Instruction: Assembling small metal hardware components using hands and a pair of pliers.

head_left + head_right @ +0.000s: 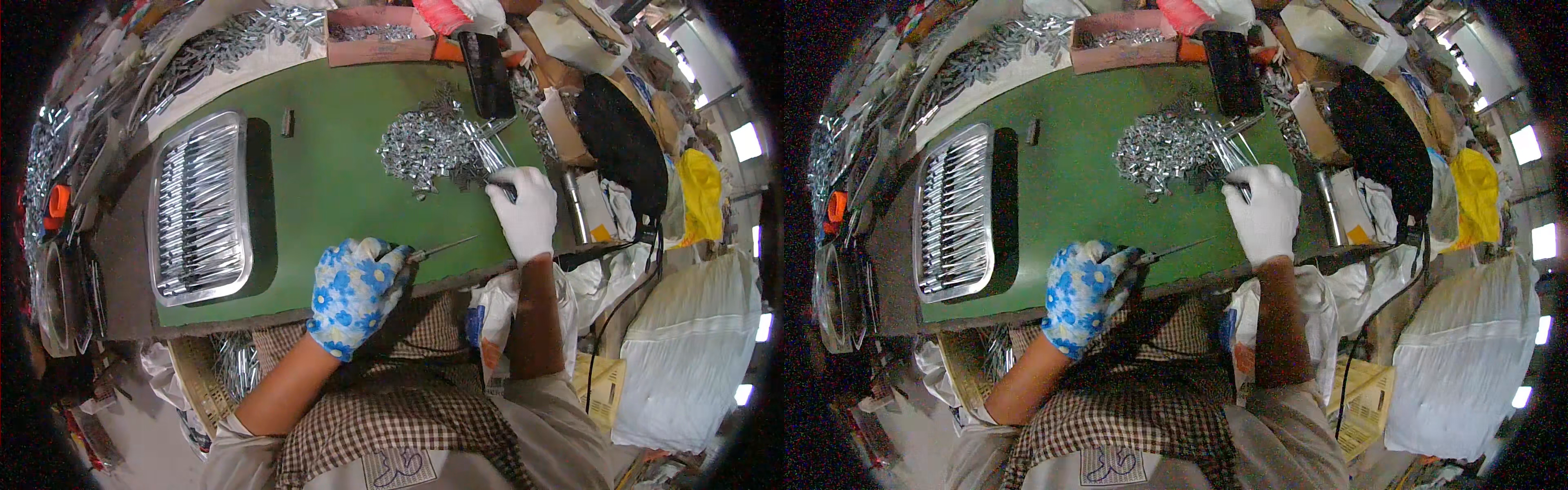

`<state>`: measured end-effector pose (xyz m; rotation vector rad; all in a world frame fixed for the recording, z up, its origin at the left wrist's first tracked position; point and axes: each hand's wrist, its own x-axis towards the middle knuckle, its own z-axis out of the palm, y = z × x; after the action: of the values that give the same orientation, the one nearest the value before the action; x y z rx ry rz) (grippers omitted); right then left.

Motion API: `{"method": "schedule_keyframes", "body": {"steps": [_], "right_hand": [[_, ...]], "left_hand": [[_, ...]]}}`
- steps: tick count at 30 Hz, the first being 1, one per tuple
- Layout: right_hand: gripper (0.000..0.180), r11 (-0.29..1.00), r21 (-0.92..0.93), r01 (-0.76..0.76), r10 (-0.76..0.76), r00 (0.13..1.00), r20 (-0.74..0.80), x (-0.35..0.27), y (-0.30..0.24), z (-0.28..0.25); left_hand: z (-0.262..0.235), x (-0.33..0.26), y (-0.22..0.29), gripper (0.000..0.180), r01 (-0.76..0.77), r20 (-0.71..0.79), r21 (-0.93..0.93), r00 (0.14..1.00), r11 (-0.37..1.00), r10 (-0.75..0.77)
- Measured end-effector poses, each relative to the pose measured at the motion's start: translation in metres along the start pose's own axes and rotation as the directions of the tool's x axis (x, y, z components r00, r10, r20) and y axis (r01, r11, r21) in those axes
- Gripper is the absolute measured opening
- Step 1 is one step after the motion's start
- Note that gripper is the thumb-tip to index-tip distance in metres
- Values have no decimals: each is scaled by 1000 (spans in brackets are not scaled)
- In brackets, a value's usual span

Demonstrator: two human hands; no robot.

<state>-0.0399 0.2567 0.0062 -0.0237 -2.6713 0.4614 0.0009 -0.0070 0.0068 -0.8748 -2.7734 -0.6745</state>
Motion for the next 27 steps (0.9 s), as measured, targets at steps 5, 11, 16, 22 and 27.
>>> {"method": "schedule_keyframes", "body": {"steps": [5,11,16,22,27], "right_hand": [[10,990,-141,-15,26,997,79,5,-12,-1],[12,933,270,239,-278,954,116,-22,-45,-15],[19,883,405,238,-342,916,209,-33,-74,-18],[24,864,380,332,-424,885,191,-32,-75,-10],[20,786,44,617,-595,736,324,-33,-101,-22]], "left_hand": [[4,-1,-3,34,-4,-39,-81,999,997,1],[7,-2,-5,30,-10,-77,-103,997,995,2],[3,-1,-3,22,-12,-52,-37,999,999,10],[7,-1,-4,19,-42,-98,-39,995,998,38],[3,-1,-5,20,-20,-19,-73,1000,997,19]]}}
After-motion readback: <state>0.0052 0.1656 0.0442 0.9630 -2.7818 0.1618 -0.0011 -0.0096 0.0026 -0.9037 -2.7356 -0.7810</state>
